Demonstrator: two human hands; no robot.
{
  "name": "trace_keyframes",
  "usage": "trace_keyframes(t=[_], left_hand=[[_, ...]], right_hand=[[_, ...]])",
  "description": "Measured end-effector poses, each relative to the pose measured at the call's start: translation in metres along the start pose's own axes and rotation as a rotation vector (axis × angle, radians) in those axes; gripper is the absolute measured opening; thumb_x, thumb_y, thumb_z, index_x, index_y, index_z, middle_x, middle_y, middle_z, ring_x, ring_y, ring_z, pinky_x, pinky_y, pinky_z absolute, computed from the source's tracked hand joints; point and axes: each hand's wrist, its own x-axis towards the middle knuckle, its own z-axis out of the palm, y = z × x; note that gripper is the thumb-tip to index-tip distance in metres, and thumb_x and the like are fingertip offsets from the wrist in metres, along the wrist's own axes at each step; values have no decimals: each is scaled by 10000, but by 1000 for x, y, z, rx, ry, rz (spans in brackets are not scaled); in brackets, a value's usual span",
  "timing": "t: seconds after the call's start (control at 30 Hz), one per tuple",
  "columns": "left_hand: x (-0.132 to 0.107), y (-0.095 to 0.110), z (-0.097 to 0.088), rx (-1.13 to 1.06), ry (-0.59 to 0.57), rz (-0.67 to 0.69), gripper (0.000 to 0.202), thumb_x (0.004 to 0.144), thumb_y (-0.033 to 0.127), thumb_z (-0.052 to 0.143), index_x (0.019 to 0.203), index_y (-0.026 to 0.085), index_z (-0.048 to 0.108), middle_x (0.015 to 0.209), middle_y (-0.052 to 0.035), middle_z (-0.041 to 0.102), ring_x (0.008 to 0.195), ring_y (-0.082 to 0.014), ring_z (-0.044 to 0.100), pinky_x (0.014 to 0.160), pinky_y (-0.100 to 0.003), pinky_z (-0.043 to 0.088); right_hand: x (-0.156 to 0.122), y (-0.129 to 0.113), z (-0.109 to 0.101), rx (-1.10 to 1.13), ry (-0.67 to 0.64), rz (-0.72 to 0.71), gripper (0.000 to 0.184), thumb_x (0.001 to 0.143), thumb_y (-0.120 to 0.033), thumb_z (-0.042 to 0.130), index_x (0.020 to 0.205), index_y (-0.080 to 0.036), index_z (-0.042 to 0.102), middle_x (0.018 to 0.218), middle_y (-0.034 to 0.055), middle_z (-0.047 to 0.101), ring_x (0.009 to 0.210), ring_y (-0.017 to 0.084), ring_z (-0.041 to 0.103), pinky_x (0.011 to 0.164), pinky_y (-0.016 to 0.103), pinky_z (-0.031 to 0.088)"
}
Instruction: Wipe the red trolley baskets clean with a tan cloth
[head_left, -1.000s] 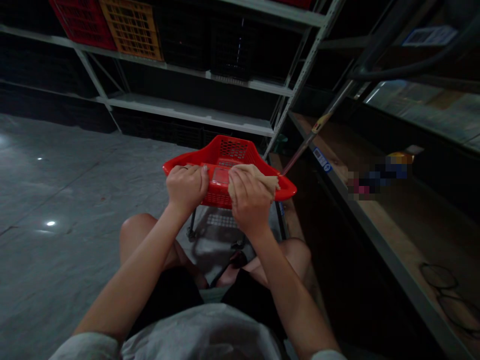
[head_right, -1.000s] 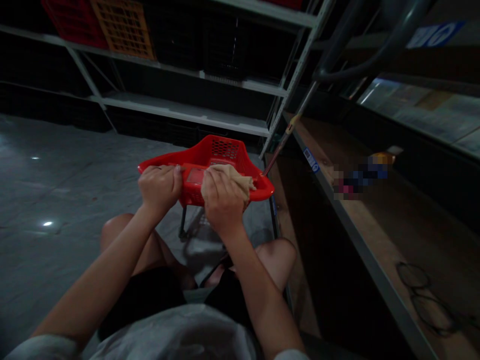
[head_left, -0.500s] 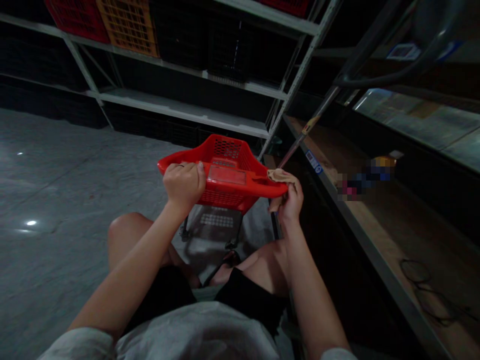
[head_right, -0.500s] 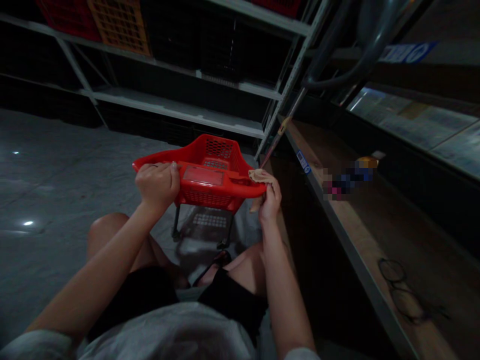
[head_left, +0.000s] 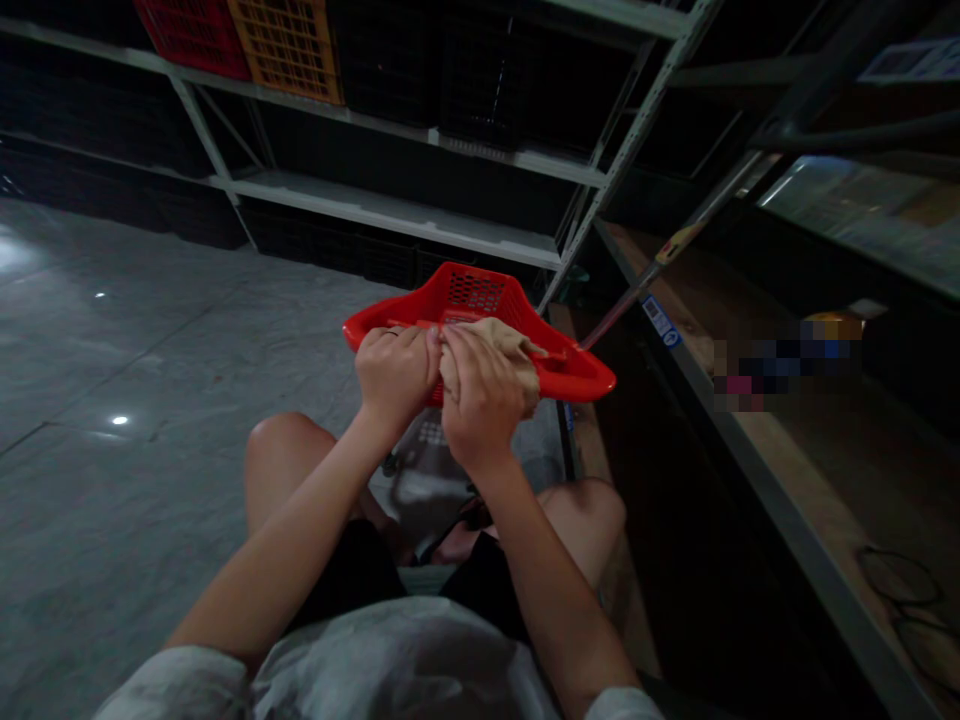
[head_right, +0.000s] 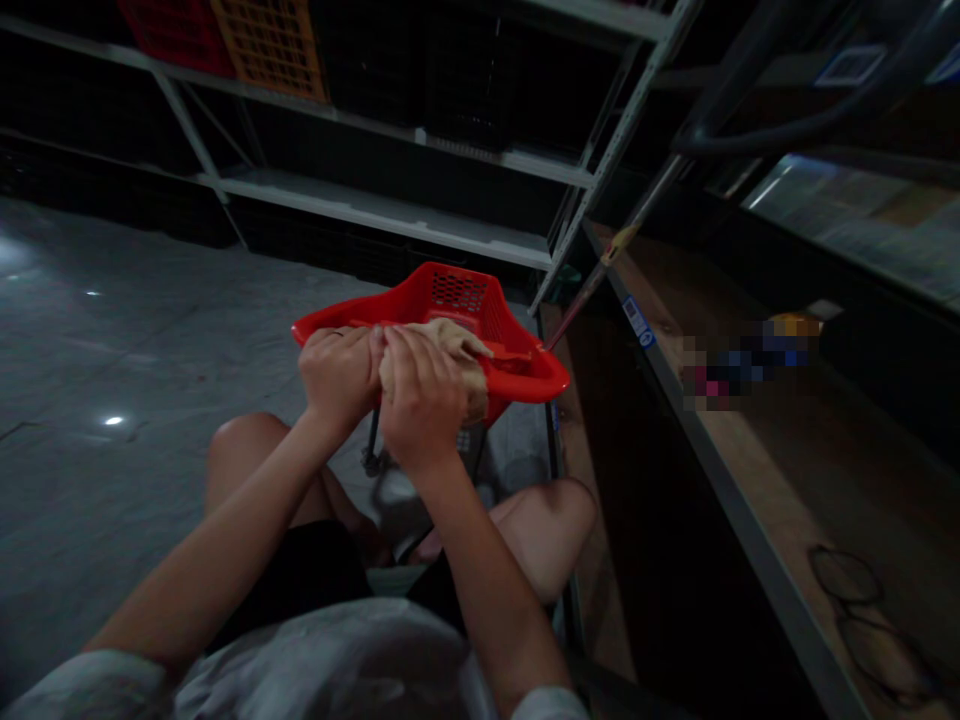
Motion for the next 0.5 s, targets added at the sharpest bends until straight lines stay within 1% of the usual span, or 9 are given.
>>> trace_keyframes(t=[0.07,0.13,0.2,0.27,0.33,0.37,0.43,0.5], left_hand=[[-2,2,-3,-17,-36,26,514,1067,308,312,818,191,745,798,-99,764,731,-225,685,757,-386,465],[-4,3,-8,-38,-57,35,498,1075,306,291,1028,174,770,929,-110,789,797,-231,708,790,-381,480],[-4,5,-16,-69,-79,40,499,1086,332,275,1288,169,701,1129,-118,781,887,-232,725,839,-372,496],[-2,7,-25,-108,-121,45,508,1091,384,283,1450,198,591,1307,-108,728,970,-231,728,877,-361,511],[0,9,-33,-156,-174,41,518,1088,435,309,1503,224,535,1403,-91,678,1039,-235,724,902,-354,525],[2,10,-35,-182,-196,35,516,1086,445,319,1506,231,530,1423,-82,666,1072,-238,720,915,-353,531],[4,12,-38,-235,-215,15,497,1088,433,326,1482,233,552,1424,-73,666,1124,-241,711,948,-356,537],[6,15,-36,-292,-205,7,486,1092,418,316,1460,225,568,1410,-81,673,1175,-243,697,989,-368,535]], right_hand=[[13,-4,-2,29,-65,-26,423,1041,-235,396,1410,-228,603,1402,71,689,1341,201,608,1173,389,448],[15,1,-10,11,-75,-29,445,1037,-226,388,1443,-216,571,1433,81,667,1374,200,582,1185,392,438],[6,13,-22,-33,-80,-42,476,1028,-209,390,1483,-211,529,1472,95,636,1423,203,539,1210,415,405],[-8,31,-36,-107,-71,-44,495,1022,-202,405,1506,-224,502,1504,99,611,1450,211,512,1240,460,351],[-22,49,-50,-202,-17,-3,486,1024,-218,428,1502,-244,506,1515,97,600,1450,233,511,1255,521,293],[-27,58,-56,-239,21,26,474,1027,-234,436,1494,-251,516,1506,96,608,1444,246,514,1249,543,287],[-32,68,-62,-257,70,69,455,1036,-265,433,1481,-256,529,1470,99,637,1421,259,533,1218,548,330],[-31,67,-59,-214,64,70,457,1041,-277,423,1487,-260,518,1449,100,652,1398,258,552,1192,533,379]])
